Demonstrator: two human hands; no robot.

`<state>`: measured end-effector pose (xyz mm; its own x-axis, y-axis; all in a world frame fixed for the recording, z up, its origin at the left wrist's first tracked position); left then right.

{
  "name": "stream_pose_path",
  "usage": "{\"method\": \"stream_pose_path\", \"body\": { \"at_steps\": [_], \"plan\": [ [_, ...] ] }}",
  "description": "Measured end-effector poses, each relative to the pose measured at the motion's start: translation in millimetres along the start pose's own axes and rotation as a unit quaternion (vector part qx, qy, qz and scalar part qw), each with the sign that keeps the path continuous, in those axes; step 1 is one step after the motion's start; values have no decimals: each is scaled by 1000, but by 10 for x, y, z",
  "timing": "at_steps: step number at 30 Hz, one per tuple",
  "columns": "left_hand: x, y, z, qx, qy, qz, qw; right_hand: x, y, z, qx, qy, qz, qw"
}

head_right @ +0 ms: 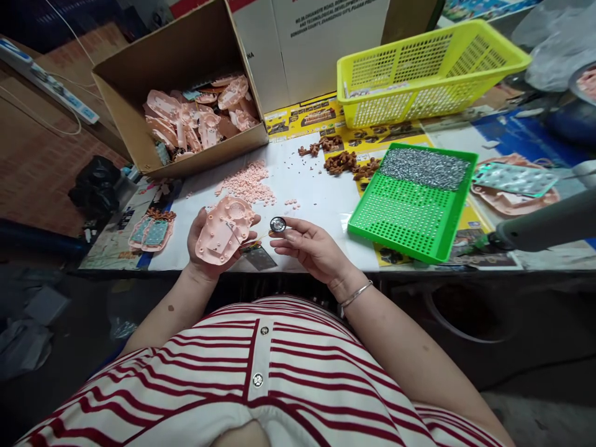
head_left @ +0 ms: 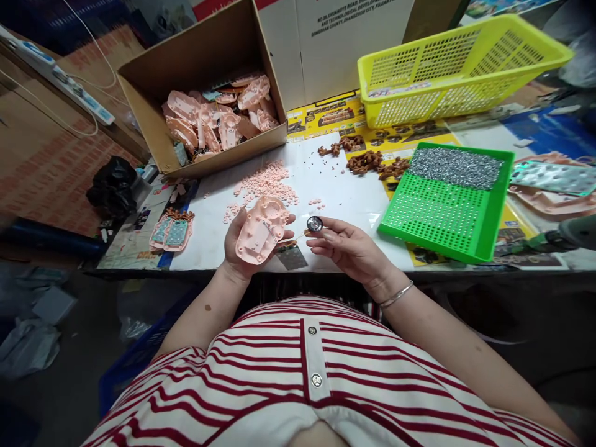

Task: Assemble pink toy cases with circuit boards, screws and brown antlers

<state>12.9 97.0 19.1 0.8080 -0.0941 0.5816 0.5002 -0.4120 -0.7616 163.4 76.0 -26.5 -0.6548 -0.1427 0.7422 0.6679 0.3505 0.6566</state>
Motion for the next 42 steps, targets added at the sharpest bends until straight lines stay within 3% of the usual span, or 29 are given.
{"method": "stream_pose_path", "body": {
  "at_steps": [9, 14, 17, 20, 24, 27, 34, 42],
  "plan": [
    [39, 209, 33, -57, -10, -31, 998, 2, 50, 27, -38, -61, -22, 997],
    [141, 283, 5, -5, 0, 3, 1000, 97, 108, 3, -66, -79, -93, 990],
    [251, 297, -30, 36, 36, 55, 997, 182, 194, -23, -131, -88, -189, 969],
    [322, 319, -62, 45, 66, 79, 994, 268, 372, -112, -251, -114, -340, 899],
    [315, 339, -80, 35, 77, 58, 995, 485, 524, -292, -404, -96, -528, 741],
    [296, 347, -87, 30, 74, 45, 996, 602, 521, -391, -468, -54, -585, 660],
    [253, 392, -90, 6, 31, 20, 999, 668, 531, -512, -521, -68, -632, 570],
    [282, 343, -96, 10, -4, -38, 999, 757, 575, -666, -572, -64, -622, 531]
  ]
}}
Point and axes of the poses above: each hand's wrist, its own z-axis towards the middle knuckle, its own x-axis out of the palm, y = z × x, the point moved 9 cm from there along z, towards the middle knuckle, and after that the axes turned 4 degrees about -y, right-handed, at the moved point
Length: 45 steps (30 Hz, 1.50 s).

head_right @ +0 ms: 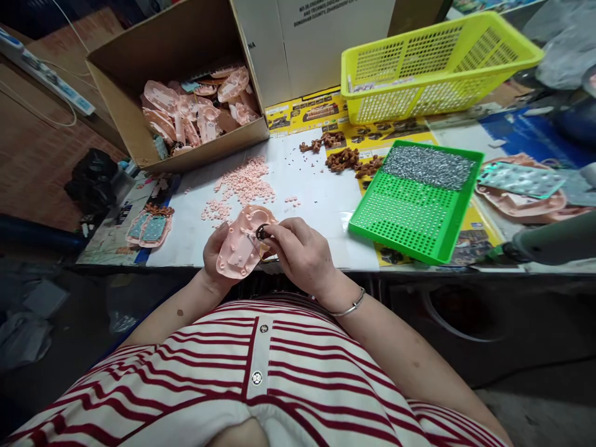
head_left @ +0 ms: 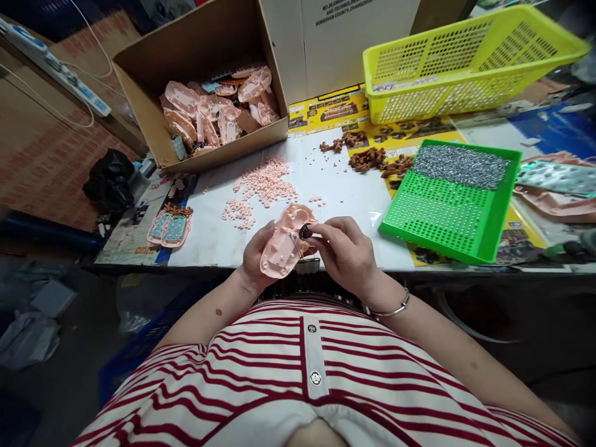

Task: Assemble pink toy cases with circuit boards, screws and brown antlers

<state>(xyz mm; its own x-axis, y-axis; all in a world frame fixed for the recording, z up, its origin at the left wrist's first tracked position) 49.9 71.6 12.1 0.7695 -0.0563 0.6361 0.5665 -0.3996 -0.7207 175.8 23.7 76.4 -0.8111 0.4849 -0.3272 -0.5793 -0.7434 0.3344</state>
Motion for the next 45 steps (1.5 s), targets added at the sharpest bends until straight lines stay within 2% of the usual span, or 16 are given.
{"method": "stream_pose_path", "body": {
  "at_steps": [4, 8, 11, 14, 20, 27, 31, 38, 42, 45],
  "plan": [
    [-34, 13, 25, -4, -23, -3, 1000, -15, 28, 1, -18, -8, -13, 1000],
    [40, 46, 1, -14, 21, 9, 1000, 9, -78, -2, 37, -14, -4, 999],
    [86, 38, -27, -5, 45, 36, 998, 12, -97, -2, 48, -21, -3, 999],
    [87, 37, -22, -1, 49, 56, 997, -9, -77, 3, 42, -24, -4, 999],
    [43, 83, 33, -21, 39, 28, 999, -43, -23, 6, 11, -25, -24, 999],
    [99, 96, 9, -34, 50, 43, 997, 10, -87, -16, 12, 2, -4, 1000],
    [74, 134, 33, -41, 53, 60, 996, 46, -59, -4, -12, 30, -55, 998],
    [83, 117, 45, -7, 49, 88, 995, 75, 65, 42, -41, 59, -168, 983],
    [111, 80, 28, 14, 25, 99, 995, 98, 51, 38, -18, 69, -169, 983],
    [103, 82, 39, 9, 8, 78, 997, 111, -45, 26, 33, 71, -108, 991]
  ]
}}
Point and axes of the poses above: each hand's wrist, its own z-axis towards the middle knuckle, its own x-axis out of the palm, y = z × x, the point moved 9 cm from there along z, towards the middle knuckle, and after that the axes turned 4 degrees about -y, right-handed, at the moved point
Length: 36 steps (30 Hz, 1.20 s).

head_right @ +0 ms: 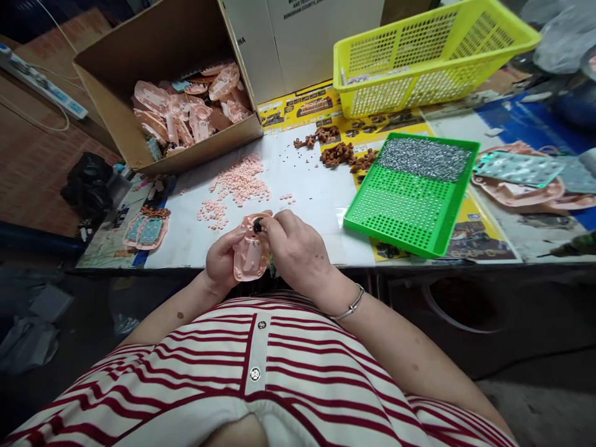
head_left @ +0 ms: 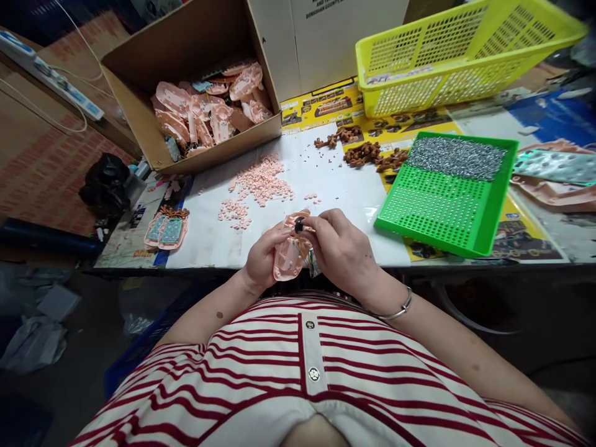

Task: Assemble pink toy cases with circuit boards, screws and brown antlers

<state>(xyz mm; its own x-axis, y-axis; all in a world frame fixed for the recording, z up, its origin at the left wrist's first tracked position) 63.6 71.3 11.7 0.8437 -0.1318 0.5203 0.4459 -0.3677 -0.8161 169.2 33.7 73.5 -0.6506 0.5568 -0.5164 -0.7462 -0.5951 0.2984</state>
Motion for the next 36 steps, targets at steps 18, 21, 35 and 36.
{"method": "stream_pose_path", "body": {
  "at_steps": [18, 21, 35, 36],
  "plan": [
    [-27, 32, 45, 19, 13, 32, 999, 79, -34, 36, 15, 82, -57, 995],
    [19, 23, 29, 28, 29, 64, 997, 95, 37, 61, -10, 125, -111, 986],
    [-80, 96, 45, -41, 32, 99, 994, 158, -116, -7, 76, 122, 42, 989],
    [-103, 106, 47, -51, 22, 107, 993, 150, -117, -10, 74, 117, 46, 989]
  ]
}}
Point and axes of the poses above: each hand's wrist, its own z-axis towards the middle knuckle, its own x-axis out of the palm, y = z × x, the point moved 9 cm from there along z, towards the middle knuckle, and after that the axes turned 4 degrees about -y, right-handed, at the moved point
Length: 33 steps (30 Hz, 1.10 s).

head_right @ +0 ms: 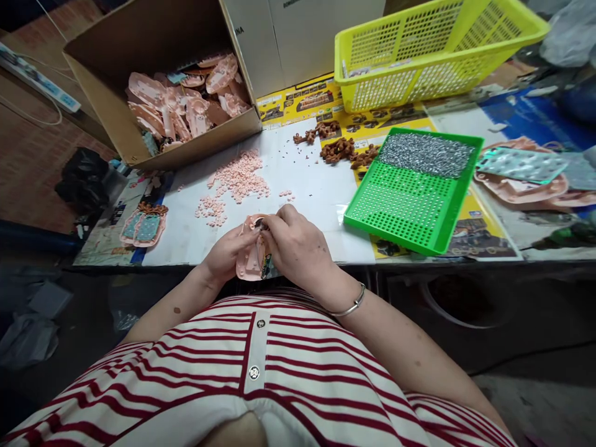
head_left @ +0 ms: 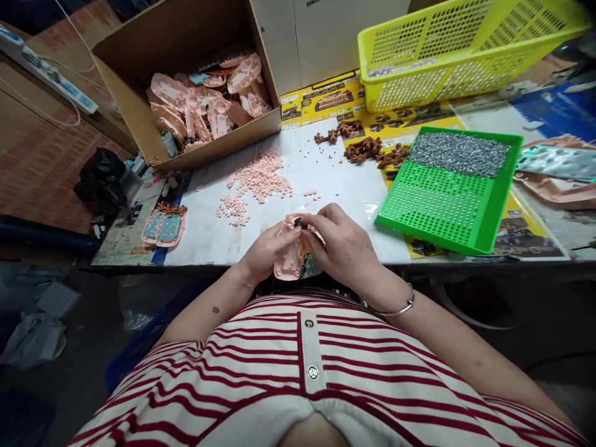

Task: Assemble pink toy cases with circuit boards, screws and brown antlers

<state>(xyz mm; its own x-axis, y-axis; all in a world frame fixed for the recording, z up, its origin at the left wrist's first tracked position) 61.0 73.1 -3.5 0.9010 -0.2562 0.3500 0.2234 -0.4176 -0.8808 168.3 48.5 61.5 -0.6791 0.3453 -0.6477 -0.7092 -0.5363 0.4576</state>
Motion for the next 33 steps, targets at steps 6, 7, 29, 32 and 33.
{"method": "stream_pose_path", "body": {
  "at_steps": [6, 7, 29, 32, 33],
  "plan": [
    [-39, 22, -2, -15, -16, -5, 1000, 27, 10, -20, -1, 15, 55, 998],
    [-30, 29, 1, -17, -15, -5, 1000, 42, 4, -21, 3, 19, 71, 997],
    [-433, -132, 138, 44, -123, -47, 990, 413, -554, -329, 338, 183, 539, 750],
    [-356, -40, 150, 22, -76, -51, 996, 343, -447, -305, 328, 204, 592, 708],
    [-341, -25, 151, 18, -65, -51, 996, 313, -420, -291, 321, 202, 609, 696]
  ]
}}
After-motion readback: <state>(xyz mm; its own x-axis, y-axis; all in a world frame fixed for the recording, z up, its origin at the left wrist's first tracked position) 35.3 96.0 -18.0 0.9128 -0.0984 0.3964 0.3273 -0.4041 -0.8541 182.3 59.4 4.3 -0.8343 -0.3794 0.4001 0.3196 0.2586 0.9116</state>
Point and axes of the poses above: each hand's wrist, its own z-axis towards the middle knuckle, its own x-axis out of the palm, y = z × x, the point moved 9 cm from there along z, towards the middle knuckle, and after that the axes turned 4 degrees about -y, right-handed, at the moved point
